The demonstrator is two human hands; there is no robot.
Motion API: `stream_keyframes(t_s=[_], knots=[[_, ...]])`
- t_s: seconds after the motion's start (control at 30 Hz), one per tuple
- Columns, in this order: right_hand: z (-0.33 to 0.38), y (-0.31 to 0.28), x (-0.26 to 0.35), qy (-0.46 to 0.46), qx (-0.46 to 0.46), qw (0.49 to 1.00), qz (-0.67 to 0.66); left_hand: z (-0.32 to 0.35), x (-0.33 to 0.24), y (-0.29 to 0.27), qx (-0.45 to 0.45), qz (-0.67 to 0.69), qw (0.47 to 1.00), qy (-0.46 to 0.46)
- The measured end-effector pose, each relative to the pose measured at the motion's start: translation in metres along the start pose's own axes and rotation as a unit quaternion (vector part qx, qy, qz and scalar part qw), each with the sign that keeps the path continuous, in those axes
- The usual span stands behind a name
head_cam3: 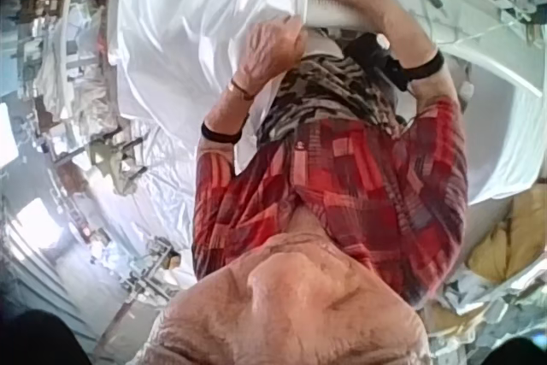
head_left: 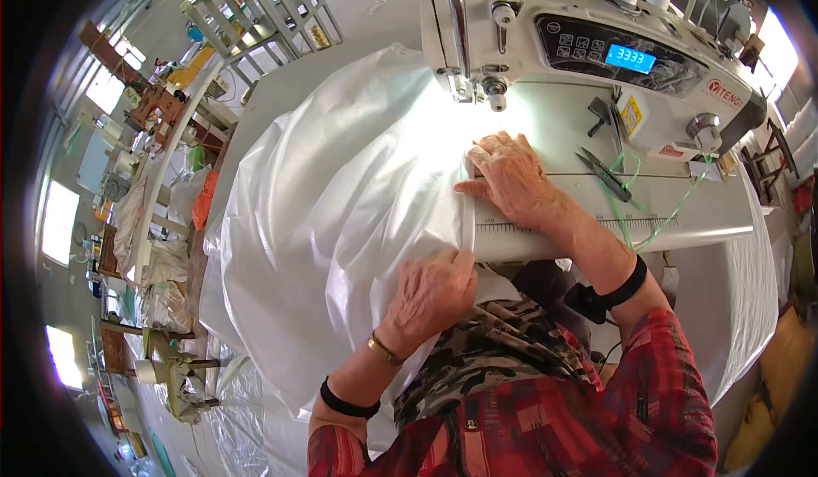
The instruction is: Sewing together large sheets of white plastic using an industrial sewing machine.
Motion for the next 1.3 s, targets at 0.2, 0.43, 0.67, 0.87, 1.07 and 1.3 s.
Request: stream_keyframes(t_s=[0.2,0.43,0.67,0.87,1.07,1.3], knots=[[0.001,-0.005,0.000,0.058,0.079,0.995,-0.021,-0.030,0.017,0.012,-0.072,-0.090,0.993,0.022],[0.000,0.006,-0.009,0.049,0.033,0.998,0.030,-0.087,0.027,-0.002,-0.019,-0.091,0.995,-0.037],[-0.003,0.004,-0.010,0.038,0.005,0.999,0.009,-0.082,0.012,-0.020,-0.003,0.031,0.995,-0.098],[0.006,0.012,-0.026,-0.001,0.010,0.999,-0.052,0.060,-0.022,0.048,-0.113,0.011,0.989,-0.097],[0.054,0.009,-0.005,-0.021,-0.023,0.951,-0.308,0.212,0.023,0.127,-0.095,-0.032,0.960,-0.260],[0.125,-0.006,0.052,0.081,-0.120,0.972,-0.187,0.276,0.040,0.098,0.102,0.336,0.830,-0.433]])
Point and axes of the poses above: each hand's wrist, its own z-axis away from the middle knuckle, its own y-axis out of the palm, x = y × z, the point moved 1 cm from there along -z, towards the middle knuckle, and after that the axes turned 12 degrees about x, right-handed, at the moved point
